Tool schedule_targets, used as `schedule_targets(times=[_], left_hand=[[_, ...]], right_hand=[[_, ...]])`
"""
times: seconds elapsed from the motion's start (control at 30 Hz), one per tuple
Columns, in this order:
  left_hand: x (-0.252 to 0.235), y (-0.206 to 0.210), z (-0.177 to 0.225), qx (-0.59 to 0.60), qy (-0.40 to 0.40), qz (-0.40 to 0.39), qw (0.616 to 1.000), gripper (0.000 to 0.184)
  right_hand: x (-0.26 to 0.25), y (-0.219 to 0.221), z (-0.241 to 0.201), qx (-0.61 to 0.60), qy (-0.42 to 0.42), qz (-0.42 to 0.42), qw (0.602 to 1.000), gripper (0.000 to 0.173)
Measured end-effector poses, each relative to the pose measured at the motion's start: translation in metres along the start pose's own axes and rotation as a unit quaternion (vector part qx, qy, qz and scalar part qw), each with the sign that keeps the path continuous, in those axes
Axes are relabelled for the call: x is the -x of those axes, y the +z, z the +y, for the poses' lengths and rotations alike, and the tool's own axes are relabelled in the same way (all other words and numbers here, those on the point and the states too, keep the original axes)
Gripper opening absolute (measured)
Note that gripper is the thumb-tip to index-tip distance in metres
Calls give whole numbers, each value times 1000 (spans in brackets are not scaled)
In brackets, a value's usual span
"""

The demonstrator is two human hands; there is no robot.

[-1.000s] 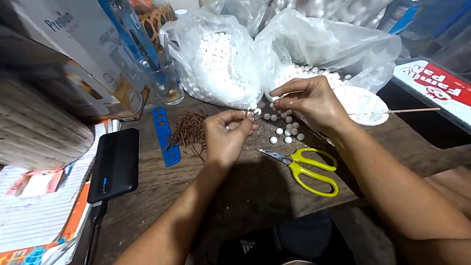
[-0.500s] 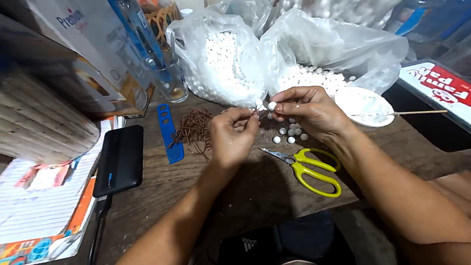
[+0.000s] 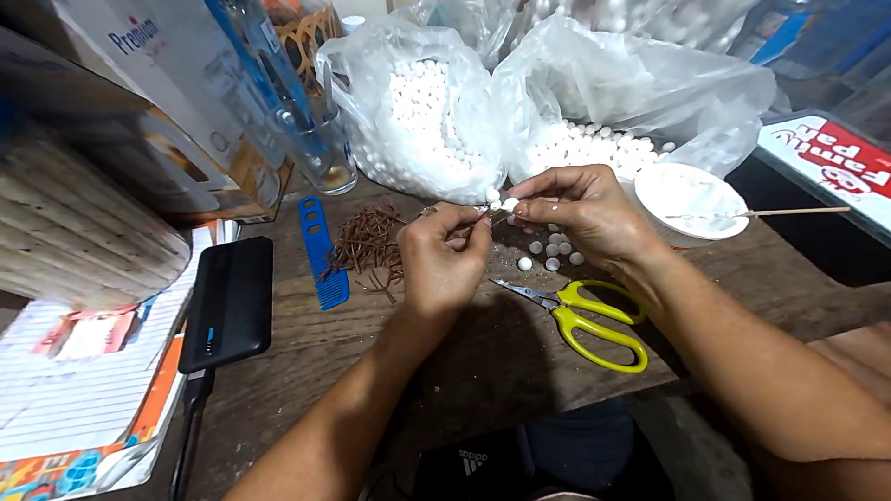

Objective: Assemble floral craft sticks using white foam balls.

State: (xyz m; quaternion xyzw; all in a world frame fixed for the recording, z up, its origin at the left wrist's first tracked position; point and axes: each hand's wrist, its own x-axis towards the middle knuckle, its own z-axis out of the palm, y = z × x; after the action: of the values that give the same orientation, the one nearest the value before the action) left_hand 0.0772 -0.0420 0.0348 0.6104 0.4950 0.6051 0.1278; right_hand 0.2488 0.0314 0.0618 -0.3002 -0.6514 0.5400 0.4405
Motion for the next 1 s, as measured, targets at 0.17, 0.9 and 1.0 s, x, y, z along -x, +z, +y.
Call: schedule_targets(times=[0.17,0.9,1.0], left_hand=[[0,0,0,-8,-2,-5,1000,3],[2,1,-4,-40,15,-6,999,2],[2,2,-5,-42,29,-2,999,3]], right_hand=[[0,0,1,2,-10,-7,1000,20],[2,4,3,84,-50,-22,995,11],[2,6,4,69,-48,-16,996,12]])
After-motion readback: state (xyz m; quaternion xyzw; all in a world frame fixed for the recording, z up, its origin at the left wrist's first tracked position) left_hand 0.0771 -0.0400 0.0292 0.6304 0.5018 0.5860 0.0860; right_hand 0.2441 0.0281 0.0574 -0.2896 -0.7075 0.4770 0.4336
